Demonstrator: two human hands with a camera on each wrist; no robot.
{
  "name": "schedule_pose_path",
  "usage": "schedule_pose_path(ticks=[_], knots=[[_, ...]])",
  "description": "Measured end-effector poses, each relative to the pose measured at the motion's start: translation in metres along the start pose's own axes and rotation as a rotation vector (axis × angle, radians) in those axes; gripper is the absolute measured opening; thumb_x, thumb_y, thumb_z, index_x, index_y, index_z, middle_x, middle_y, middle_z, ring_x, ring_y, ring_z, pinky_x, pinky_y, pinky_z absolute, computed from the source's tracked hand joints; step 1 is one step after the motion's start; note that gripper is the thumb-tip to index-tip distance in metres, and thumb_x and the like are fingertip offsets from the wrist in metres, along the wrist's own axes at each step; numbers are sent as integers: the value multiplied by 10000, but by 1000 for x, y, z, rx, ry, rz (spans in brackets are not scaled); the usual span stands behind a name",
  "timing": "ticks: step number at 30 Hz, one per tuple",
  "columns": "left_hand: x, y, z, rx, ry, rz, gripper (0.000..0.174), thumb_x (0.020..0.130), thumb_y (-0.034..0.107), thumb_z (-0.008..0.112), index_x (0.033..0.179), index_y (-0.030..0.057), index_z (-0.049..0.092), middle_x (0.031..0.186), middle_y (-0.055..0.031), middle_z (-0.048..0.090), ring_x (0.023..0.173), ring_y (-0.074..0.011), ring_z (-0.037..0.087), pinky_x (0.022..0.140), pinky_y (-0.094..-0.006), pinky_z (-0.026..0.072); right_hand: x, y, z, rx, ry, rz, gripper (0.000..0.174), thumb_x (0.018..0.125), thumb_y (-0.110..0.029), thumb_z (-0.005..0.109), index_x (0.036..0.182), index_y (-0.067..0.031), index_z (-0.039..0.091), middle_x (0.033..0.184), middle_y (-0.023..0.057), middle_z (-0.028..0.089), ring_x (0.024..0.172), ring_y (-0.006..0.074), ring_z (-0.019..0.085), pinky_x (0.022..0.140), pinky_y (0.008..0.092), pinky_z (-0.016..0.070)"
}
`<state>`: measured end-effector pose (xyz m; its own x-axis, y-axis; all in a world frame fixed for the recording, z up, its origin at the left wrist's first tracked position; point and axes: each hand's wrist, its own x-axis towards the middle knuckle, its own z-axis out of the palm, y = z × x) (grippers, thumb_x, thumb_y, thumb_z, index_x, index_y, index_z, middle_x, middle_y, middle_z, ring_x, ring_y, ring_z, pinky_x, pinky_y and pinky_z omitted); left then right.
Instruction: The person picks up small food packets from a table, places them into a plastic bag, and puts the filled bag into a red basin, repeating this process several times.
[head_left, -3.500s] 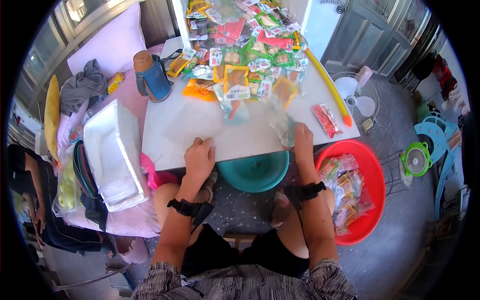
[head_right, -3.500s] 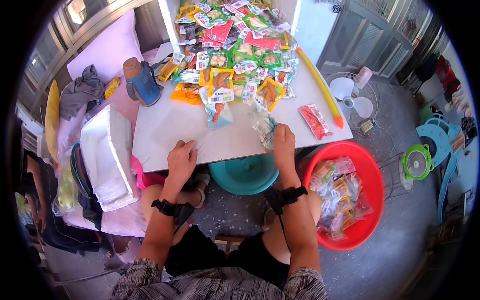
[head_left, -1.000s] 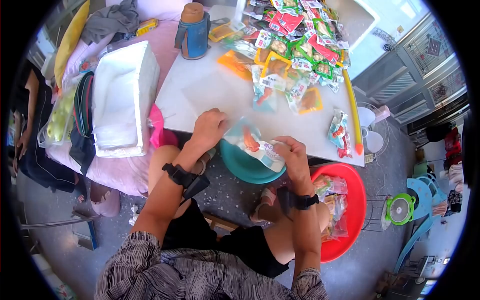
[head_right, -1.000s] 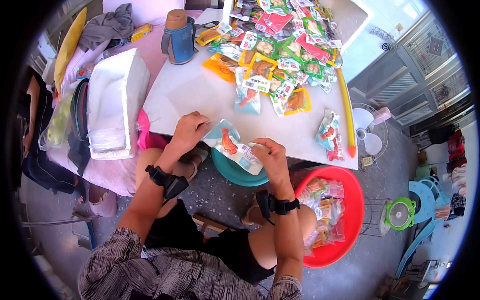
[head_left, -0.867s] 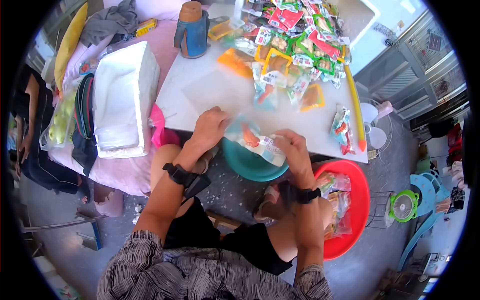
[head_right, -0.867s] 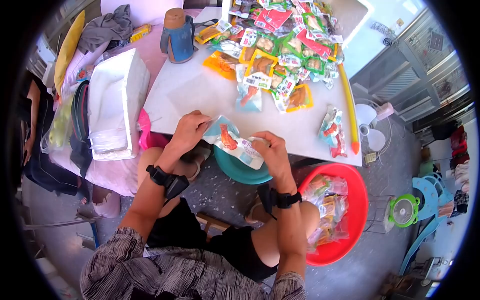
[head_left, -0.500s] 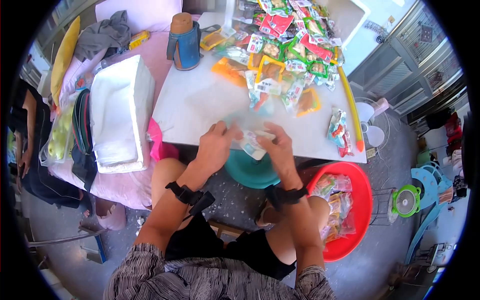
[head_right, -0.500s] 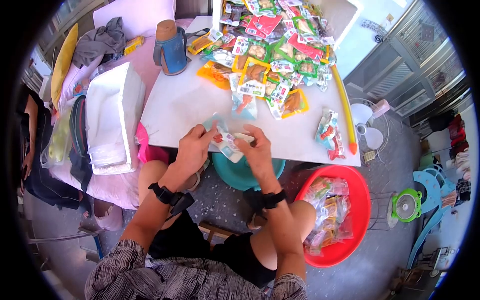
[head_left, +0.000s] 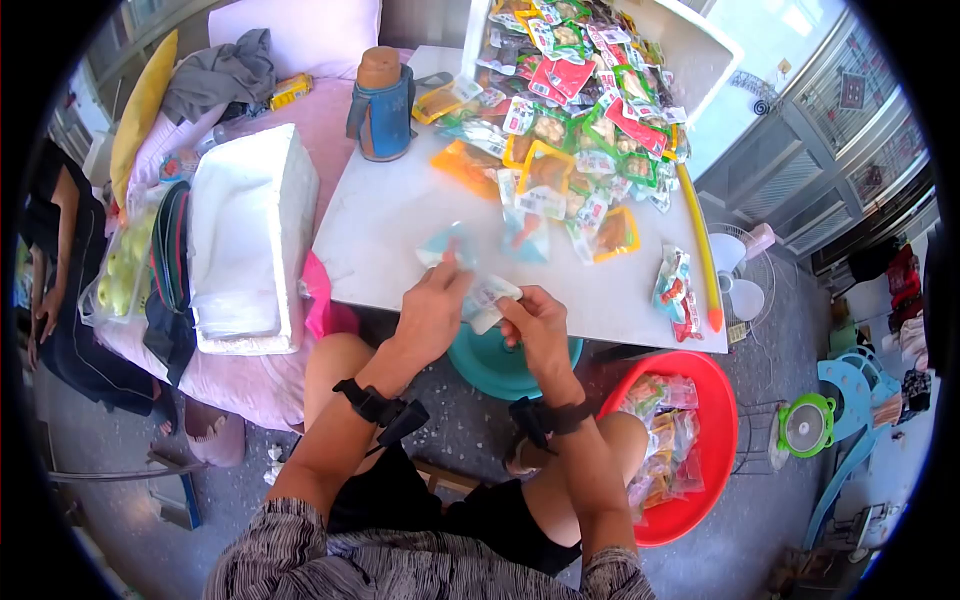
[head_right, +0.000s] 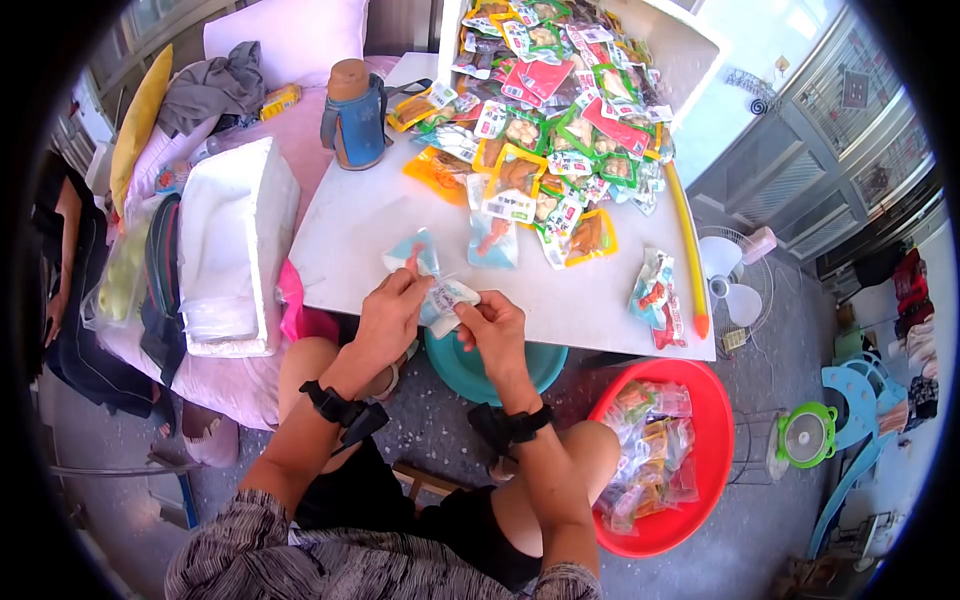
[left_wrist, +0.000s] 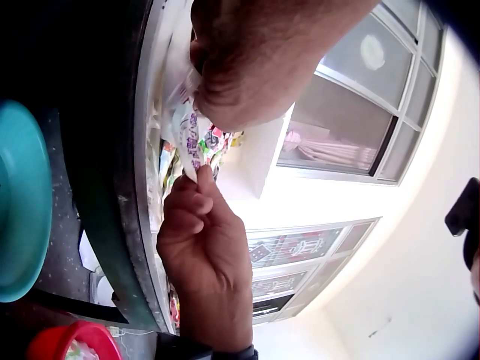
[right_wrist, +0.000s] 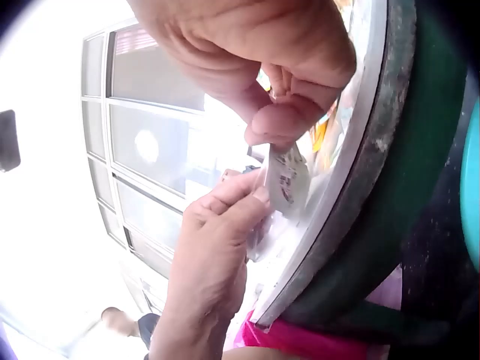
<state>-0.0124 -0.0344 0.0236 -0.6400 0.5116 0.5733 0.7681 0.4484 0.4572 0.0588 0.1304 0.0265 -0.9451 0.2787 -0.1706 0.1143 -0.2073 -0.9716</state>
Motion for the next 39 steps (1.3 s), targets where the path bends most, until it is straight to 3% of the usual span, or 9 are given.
schedule_pose_path(ticks=[3,6,9,12,21,25,30,35,39], knots=[[1,1,-3,-112,2,19,374,710,-53,547,1068,38,599,870,-147,532,854,-344,581,680,-417,499,7,13,8,158,-17,-52,170,887,-60,606,1029,32,602,781,50,645,610,107,599,522,217,499],[-1,2,0,-204,-16,36,374,707,-42,554,1063,60,608,860,-145,528,838,-351,573,683,-429,492,15,27,16,359,-39,-42,230,911,-43,555,1127,35,555,949,87,641,808,146,631,722,253,541],[-1,1,-1,-163,-45,0,366,714,-26,561,1063,74,611,855,-139,527,824,-354,568,679,-432,489,12,37,33,541,-7,-180,313,918,-10,512,1226,34,478,1134,126,583,1019,194,596,888,303,510],[0,1,-4,-99,-3,-44,357,718,-14,567,1061,77,605,855,-139,530,821,-356,562,674,-433,490,3,38,43,441,36,-199,388,915,10,481,1296,27,411,1244,149,521,1124,210,547,928,322,487],[-9,-9,3,-27,-10,-127,267,684,-20,588,942,33,543,854,-167,542,807,-382,561,653,-459,476,-7,26,30,92,-211,9,320,934,-62,460,1237,-4,545,1097,62,633,943,159,628,732,271,537],[-2,1,-1,-53,85,-77,236,705,-14,569,931,48,555,833,-155,532,795,-368,550,629,-463,472,-1,30,34,246,-229,51,343,938,-78,467,1271,-39,540,1146,50,621,941,145,625,690,258,533],[-2,0,-7,-24,120,-76,159,734,1,576,884,41,542,824,-139,529,773,-354,550,604,-452,464,3,19,38,306,-322,158,327,938,-46,433,1249,7,517,1080,71,629,939,157,629,728,264,537],[-7,-8,-5,146,45,-198,119,725,30,589,825,23,525,815,-149,543,768,-362,560,611,-450,470,-3,30,52,328,-215,-36,360,929,-23,430,1286,22,455,1082,98,617,964,178,619,811,304,529],[-7,-16,-5,171,-18,-169,97,714,49,596,783,26,532,780,-144,551,756,-357,567,622,-448,462,-10,41,59,278,-147,-147,448,933,-57,452,1361,32,357,1102,111,600,1000,192,592,864,316,494]])
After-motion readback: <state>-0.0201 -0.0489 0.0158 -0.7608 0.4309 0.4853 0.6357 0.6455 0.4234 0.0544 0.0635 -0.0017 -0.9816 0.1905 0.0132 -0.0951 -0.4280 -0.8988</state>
